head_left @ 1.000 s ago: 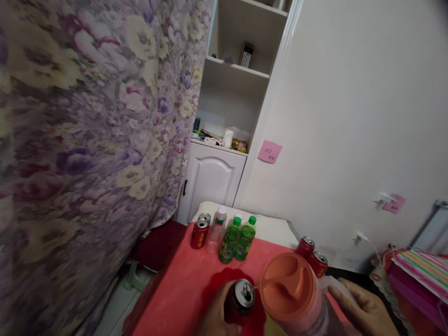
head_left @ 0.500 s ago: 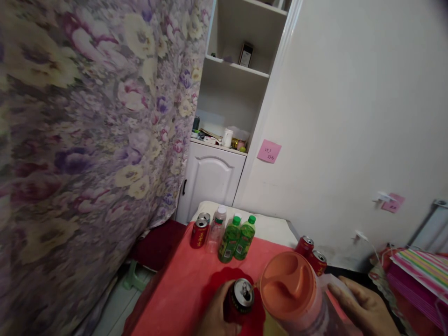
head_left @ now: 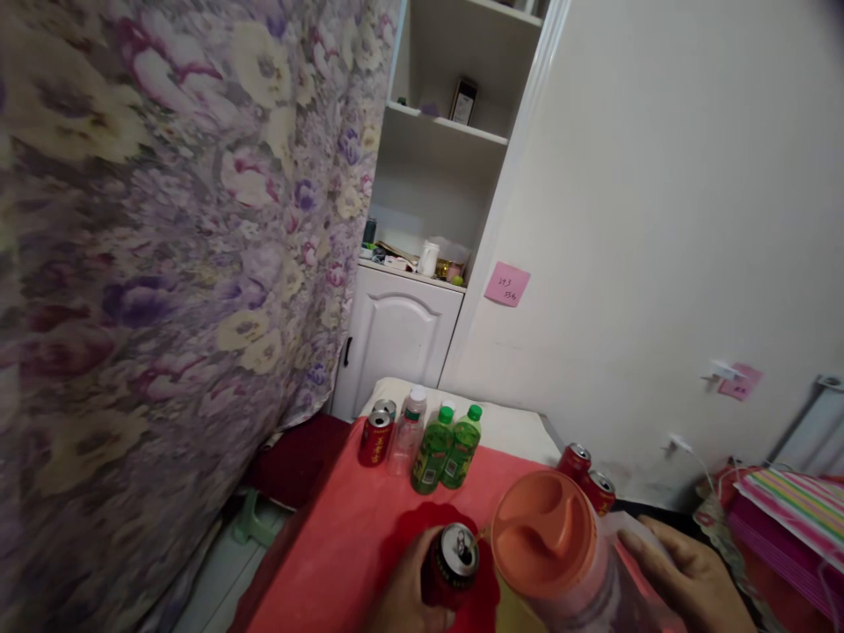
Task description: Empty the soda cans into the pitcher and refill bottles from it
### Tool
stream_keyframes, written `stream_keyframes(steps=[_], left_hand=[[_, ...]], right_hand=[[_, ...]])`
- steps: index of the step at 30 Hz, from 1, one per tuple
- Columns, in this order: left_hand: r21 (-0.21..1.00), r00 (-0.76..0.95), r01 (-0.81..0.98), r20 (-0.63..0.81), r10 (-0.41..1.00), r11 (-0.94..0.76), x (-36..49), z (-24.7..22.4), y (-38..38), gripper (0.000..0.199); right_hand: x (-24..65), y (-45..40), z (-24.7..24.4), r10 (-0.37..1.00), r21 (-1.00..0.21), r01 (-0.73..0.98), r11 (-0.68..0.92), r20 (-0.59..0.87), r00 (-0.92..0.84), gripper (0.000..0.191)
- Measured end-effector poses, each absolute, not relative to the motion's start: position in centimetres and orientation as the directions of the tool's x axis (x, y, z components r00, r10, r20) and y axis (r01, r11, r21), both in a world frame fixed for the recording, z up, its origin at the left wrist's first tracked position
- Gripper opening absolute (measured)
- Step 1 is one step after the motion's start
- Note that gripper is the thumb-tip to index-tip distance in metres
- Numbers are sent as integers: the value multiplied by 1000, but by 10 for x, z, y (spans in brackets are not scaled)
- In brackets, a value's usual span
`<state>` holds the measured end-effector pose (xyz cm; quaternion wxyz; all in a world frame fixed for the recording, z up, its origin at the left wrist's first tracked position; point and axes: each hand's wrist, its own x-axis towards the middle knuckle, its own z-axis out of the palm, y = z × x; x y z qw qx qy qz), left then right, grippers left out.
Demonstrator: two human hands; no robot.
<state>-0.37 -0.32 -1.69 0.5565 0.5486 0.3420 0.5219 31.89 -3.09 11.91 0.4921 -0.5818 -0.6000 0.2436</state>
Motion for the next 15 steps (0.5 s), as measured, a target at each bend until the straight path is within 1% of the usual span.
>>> stream_keyframes(steps=[5,7,9,13,15], left_hand=[[971,218,-192,184,958,-143,-4,-10,-5,80],[972,209,-178,187,960,-151,-4,-12,-5,76],[972,197,-173,192,961,-159,-4,-16,-3,74],[969,193,-187,198,961,-162,-3,-32,3,78],[969,189,-183,202,961,-168,-1,-40,6,74]], right_hand=[[314,-34,126,937,-846,493,205,315,151,46],[312,-35,128,934,-843,498,204,320,158,47],[311,-36,130,937,-847,492,201,313,157,48],[308,-38,134,938,-848,491,200,311,154,49],[307,-38,135,936,-848,488,208,317,151,48]])
